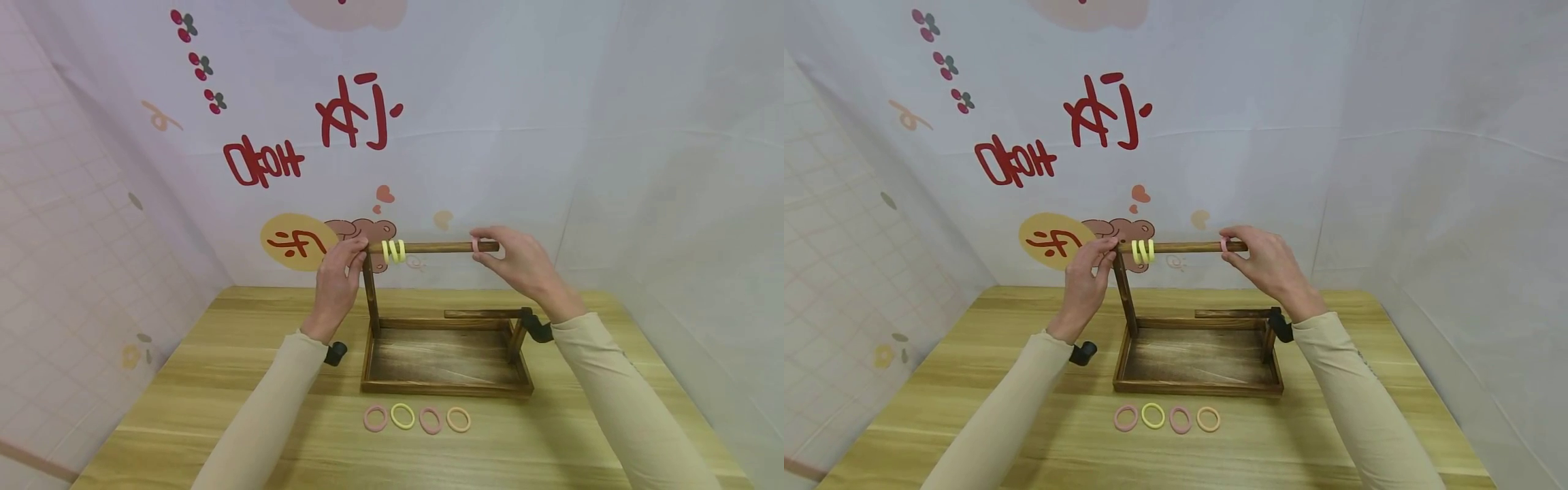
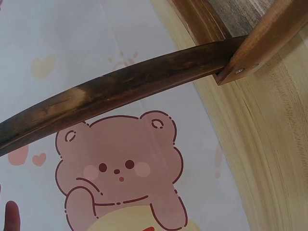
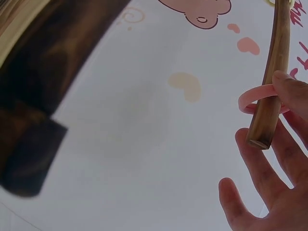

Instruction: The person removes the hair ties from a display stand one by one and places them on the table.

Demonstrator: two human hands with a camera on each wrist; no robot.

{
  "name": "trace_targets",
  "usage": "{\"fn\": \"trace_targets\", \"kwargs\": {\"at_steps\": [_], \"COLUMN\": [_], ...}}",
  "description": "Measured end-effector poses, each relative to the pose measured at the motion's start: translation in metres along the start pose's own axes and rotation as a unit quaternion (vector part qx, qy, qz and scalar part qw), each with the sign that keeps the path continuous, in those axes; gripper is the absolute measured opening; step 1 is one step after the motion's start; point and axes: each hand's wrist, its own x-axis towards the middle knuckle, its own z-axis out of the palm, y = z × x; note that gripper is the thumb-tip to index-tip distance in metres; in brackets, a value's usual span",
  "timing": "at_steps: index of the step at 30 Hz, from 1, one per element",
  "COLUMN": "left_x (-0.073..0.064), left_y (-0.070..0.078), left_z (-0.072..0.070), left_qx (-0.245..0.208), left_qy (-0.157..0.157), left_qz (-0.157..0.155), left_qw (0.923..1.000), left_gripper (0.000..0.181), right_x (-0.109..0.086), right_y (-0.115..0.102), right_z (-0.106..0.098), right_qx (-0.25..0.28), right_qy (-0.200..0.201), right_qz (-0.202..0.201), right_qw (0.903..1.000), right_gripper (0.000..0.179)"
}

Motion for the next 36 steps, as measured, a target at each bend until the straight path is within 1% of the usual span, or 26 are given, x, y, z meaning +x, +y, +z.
{"fn": "trace_targets", "kwargs": {"at_steps": [6,15,24,36], "left_x": [0.000,-0.001,-0.001,-0.001], "left_y": [0.000,-0.001,-0.001,0.000], "left_z": [-0.001,0.001,0.001,-0.001], "left_qx": [-0.006,0.002,0.004,0.001], "left_qy": [0.001,0.000,0.008,-0.001], "left_qz": [0.001,-0.004,0.004,-0.005], "left_qw": [1.0000,1.0000,0.9999,1.0000], "left_gripper": [0.020,0.020,0.021,0.022], "right_x": [-0.001,-0.004,-0.006,-0.011], "right_y": [0.001,0.005,0.008,0.010], "right_z": [-0.001,-0.003,-0.009,-0.012], "right_qx": [-0.003,-0.005,-0.007,-0.008], "right_qy": [0.009,0.002,0.017,0.007], "right_qz": [-0.004,0.009,-0.005,0.009], "right_qw": [1.0000,0.9999,0.9998,0.9999], "right_gripper": [0.038,0.040,0.039,0.041]}}
